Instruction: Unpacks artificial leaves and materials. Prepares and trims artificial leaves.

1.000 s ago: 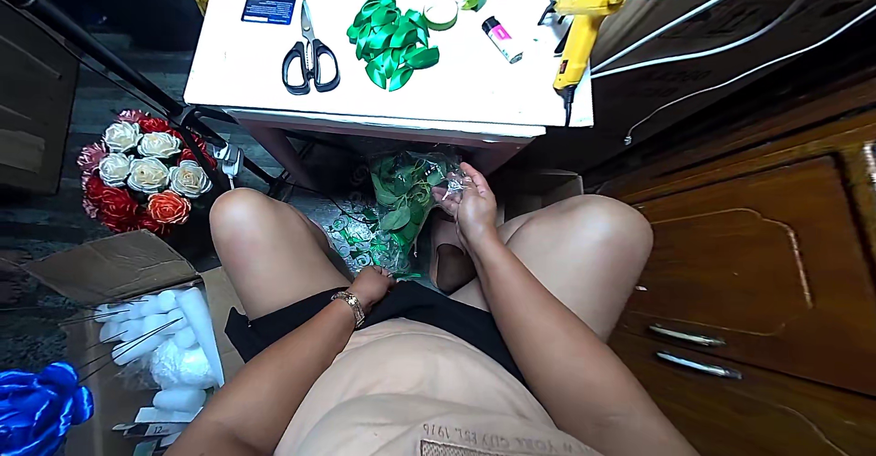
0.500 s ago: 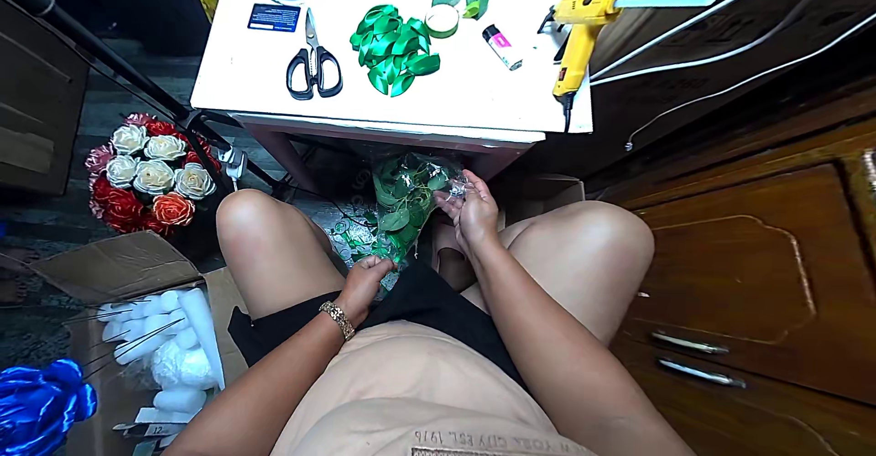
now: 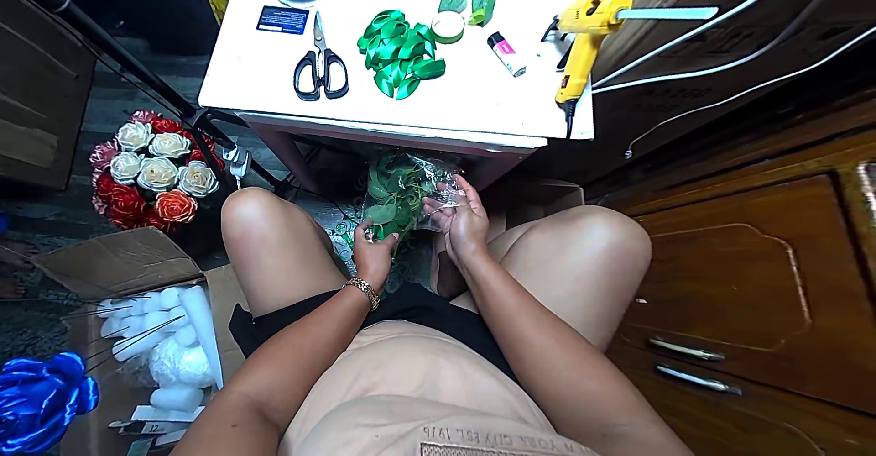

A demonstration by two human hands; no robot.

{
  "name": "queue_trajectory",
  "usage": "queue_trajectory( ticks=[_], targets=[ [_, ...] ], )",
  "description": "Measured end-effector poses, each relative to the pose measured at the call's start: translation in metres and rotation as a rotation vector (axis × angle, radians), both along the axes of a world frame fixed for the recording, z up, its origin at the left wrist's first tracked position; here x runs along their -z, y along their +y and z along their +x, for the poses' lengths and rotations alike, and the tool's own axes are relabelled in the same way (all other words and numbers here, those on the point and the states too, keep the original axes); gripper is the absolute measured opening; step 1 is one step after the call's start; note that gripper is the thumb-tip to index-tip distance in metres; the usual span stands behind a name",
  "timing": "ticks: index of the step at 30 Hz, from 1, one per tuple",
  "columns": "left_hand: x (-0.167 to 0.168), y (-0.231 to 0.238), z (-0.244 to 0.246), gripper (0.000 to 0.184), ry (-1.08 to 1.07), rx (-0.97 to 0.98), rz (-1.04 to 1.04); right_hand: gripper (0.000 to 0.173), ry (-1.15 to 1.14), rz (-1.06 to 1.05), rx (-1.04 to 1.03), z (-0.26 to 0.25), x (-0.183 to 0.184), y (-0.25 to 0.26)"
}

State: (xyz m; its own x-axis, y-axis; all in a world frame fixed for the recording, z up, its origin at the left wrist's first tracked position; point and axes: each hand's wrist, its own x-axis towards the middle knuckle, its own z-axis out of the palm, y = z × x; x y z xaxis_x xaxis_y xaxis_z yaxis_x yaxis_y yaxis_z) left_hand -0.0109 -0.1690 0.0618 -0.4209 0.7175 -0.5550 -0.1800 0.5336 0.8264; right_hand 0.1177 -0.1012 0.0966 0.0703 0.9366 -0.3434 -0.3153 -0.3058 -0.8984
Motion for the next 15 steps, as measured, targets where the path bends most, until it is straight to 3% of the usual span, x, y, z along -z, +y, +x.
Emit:
queue_trajectory(
  ticks=[8, 15],
  targets=[
    [0.001, 0.001, -0.01, 0.036, 0.185, 0.118, -0.036, 0.042, 0.02, 0.029, 0.031, 0.003, -0.005, 0.002],
    [-0.009, -0.004, -0.014, 0.031, 0.129, 0.195, -0.028, 0.042, -0.003, 0.027, 0.061, 0.009, -0.01, 0.008]
  ],
)
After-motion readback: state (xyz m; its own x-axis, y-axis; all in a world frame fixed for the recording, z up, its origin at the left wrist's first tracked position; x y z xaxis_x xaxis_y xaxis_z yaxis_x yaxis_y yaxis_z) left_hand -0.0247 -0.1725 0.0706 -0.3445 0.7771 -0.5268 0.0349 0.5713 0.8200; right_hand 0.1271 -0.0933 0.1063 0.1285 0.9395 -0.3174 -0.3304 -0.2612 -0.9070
